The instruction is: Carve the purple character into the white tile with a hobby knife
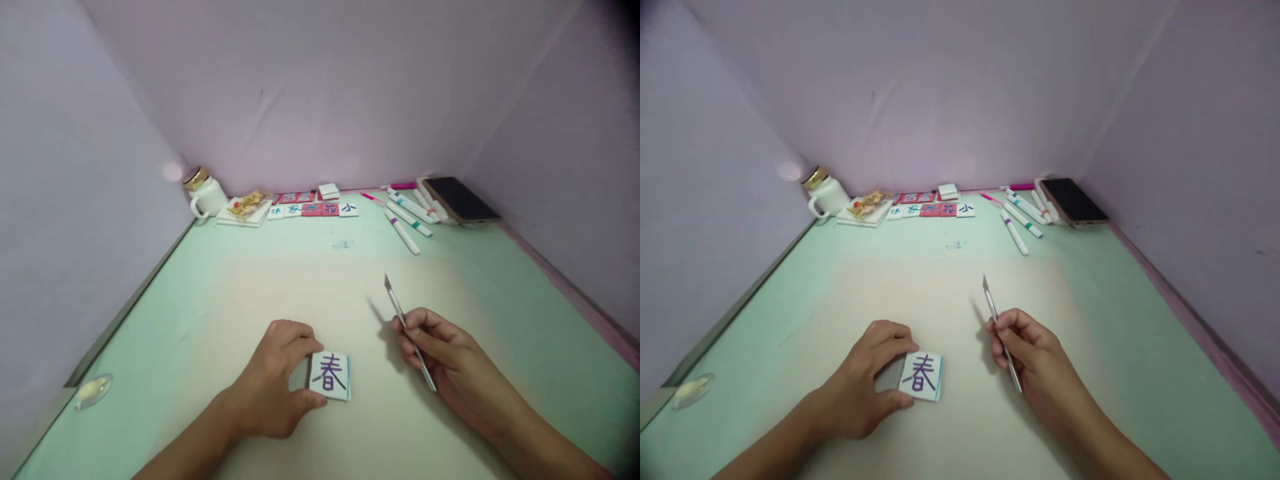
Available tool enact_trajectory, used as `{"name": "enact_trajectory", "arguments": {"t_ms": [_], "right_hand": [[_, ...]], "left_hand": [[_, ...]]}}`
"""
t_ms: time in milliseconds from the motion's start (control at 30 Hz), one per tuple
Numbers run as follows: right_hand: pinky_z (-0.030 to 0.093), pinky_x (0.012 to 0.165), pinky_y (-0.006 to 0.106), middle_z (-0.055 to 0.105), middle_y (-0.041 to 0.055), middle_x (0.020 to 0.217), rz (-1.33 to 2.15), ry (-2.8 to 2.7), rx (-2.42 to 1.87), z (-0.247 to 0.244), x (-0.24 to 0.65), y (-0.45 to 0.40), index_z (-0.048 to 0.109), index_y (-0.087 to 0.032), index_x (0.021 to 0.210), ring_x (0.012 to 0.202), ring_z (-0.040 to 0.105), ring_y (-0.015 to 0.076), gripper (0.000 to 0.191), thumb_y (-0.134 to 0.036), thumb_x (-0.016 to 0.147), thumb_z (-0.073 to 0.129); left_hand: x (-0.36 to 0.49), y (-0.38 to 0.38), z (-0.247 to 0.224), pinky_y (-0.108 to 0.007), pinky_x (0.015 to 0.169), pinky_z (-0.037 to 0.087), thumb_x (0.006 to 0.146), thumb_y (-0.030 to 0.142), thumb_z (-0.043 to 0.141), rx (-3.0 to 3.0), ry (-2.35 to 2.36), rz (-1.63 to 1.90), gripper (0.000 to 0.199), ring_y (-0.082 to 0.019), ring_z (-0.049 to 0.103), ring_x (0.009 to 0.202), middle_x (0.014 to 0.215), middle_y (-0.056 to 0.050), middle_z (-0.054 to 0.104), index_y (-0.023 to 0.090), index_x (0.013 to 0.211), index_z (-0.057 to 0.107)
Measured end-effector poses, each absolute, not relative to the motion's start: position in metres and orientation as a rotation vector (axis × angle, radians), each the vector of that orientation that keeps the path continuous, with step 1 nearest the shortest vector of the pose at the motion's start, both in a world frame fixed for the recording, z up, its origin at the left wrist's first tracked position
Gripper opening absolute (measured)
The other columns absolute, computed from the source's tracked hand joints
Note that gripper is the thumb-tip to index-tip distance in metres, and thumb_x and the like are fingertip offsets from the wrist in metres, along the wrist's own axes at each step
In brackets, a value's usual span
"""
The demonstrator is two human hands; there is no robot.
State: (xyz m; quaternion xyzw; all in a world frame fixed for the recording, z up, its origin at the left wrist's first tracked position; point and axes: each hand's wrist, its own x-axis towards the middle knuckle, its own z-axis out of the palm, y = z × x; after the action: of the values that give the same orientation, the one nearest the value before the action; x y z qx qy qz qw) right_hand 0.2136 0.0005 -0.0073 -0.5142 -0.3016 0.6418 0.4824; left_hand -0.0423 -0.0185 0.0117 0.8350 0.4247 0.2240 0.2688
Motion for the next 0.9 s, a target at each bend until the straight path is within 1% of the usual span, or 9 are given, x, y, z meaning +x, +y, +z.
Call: {"name": "enact_trajectory", "arguments": {"t_ms": [67, 167, 233, 400, 533, 667, 733, 800, 900], "right_hand": [[0.038, 0.047, 0.027, 0.064, 0.0038, 0.074, 1.560, -0.744, -1.267, -0.009, 0.214, 0.000, 0.060, -0.020, 0.065, 0.050, 0.046, 0.0112, 0.037, -0.045, 0.053, 0.085], [0.038, 0.048, 0.028, 0.063, 0.0040, 0.072, 1.532, -0.794, -1.311, -0.010, 0.213, -0.001, 0.061, -0.020, 0.064, 0.051, 0.045, 0.0117, 0.040, -0.049, 0.053, 0.086], [0.037, 0.049, 0.028, 0.063, 0.0037, 0.069, 1.509, -0.813, -1.341, -0.010, 0.212, -0.002, 0.062, -0.020, 0.064, 0.051, 0.045, 0.0122, 0.041, -0.051, 0.052, 0.086], [0.036, 0.050, 0.027, 0.060, 0.0019, 0.063, 1.450, -0.870, -1.347, -0.012, 0.212, -0.003, 0.062, -0.020, 0.063, 0.051, 0.044, 0.0121, 0.042, -0.054, 0.053, 0.085], [0.035, 0.049, 0.025, 0.058, 0.0011, 0.062, 1.400, -0.948, -1.314, -0.015, 0.212, -0.005, 0.063, -0.020, 0.065, 0.052, 0.044, 0.0119, 0.037, -0.051, 0.062, 0.081], [0.035, 0.048, 0.023, 0.058, 0.0004, 0.066, 1.322, -0.915, -1.294, -0.016, 0.208, -0.008, 0.066, -0.020, 0.069, 0.053, 0.045, 0.0109, 0.032, -0.048, 0.066, 0.081], [0.036, 0.047, 0.022, 0.058, 0.0003, 0.066, 1.263, -0.881, -1.303, -0.016, 0.206, -0.009, 0.067, -0.020, 0.072, 0.053, 0.046, 0.0106, 0.031, -0.047, 0.066, 0.081], [0.036, 0.046, 0.022, 0.059, 0.0009, 0.066, 1.213, -0.841, -1.314, -0.017, 0.203, -0.010, 0.068, -0.019, 0.073, 0.052, 0.047, 0.0109, 0.032, -0.046, 0.064, 0.082], [0.036, 0.044, 0.023, 0.062, 0.0021, 0.067, 1.178, -0.779, -1.303, -0.016, 0.201, -0.011, 0.069, -0.018, 0.074, 0.050, 0.048, 0.0114, 0.033, -0.045, 0.061, 0.084]], "left_hand": [[-0.041, -0.023, 0.017, -0.043, 0.086, 0.047, 0.073, 0.023, 0.071, 2.243, 1.011, 0.769, 0.043, -0.024, 0.056, 0.092, 0.101, -0.010, 0.059, 0.020, 0.111, 0.052], [-0.041, -0.030, 0.024, -0.045, 0.089, 0.045, 0.085, 0.039, 0.064, 2.225, 0.823, 0.998, 0.044, -0.018, 0.058, 0.071, 0.086, -0.005, 0.063, 0.024, 0.121, 0.044], [-0.041, -0.034, 0.024, -0.044, 0.088, 0.046, 0.088, 0.044, 0.060, 2.222, 0.809, 1.079, 0.043, -0.017, 0.060, 0.067, 0.080, -0.003, 0.064, 0.027, 0.123, 0.042], [-0.038, -0.041, 0.007, -0.033, 0.067, 0.053, 0.080, 0.027, 0.065, 2.029, 0.935, 1.019, 0.034, -0.020, 0.062, 0.071, 0.080, -0.006, 0.065, 0.022, 0.112, 0.053], [-0.034, -0.041, -0.012, -0.032, 0.073, 0.054, 0.071, 0.014, 0.064, 1.837, 1.154, 0.812, 0.042, -0.019, 0.063, 0.078, 0.092, -0.005, 0.066, 0.023, 0.112, 0.058], [-0.030, -0.026, -0.019, -0.036, 0.077, 0.053, 0.066, 0.006, 0.063, 2.089, 1.035, 0.650, 0.052, -0.022, 0.059, 0.084, 0.098, -0.008, 0.065, 0.019, 0.116, 0.055], [-0.029, -0.015, -0.019, -0.042, 0.079, 0.051, 0.064, 0.012, 0.072, 2.228, 1.033, 0.562, 0.048, -0.026, 0.057, 0.089, 0.102, -0.011, 0.063, 0.017, 0.109, 0.058], [-0.029, -0.007, -0.021, -0.045, 0.078, 0.048, 0.060, 0.026, 0.082, 2.336, 1.048, 0.477, 0.049, -0.030, 0.056, 0.091, 0.107, -0.013, 0.061, 0.016, 0.103, 0.060], [-0.031, 0.000, -0.028, -0.041, 0.076, 0.045, 0.061, 0.045, 0.084, 2.485, 0.987, 0.395, 0.059, -0.030, 0.057, 0.092, 0.109, -0.012, 0.061, 0.016, 0.106, 0.059]]}}
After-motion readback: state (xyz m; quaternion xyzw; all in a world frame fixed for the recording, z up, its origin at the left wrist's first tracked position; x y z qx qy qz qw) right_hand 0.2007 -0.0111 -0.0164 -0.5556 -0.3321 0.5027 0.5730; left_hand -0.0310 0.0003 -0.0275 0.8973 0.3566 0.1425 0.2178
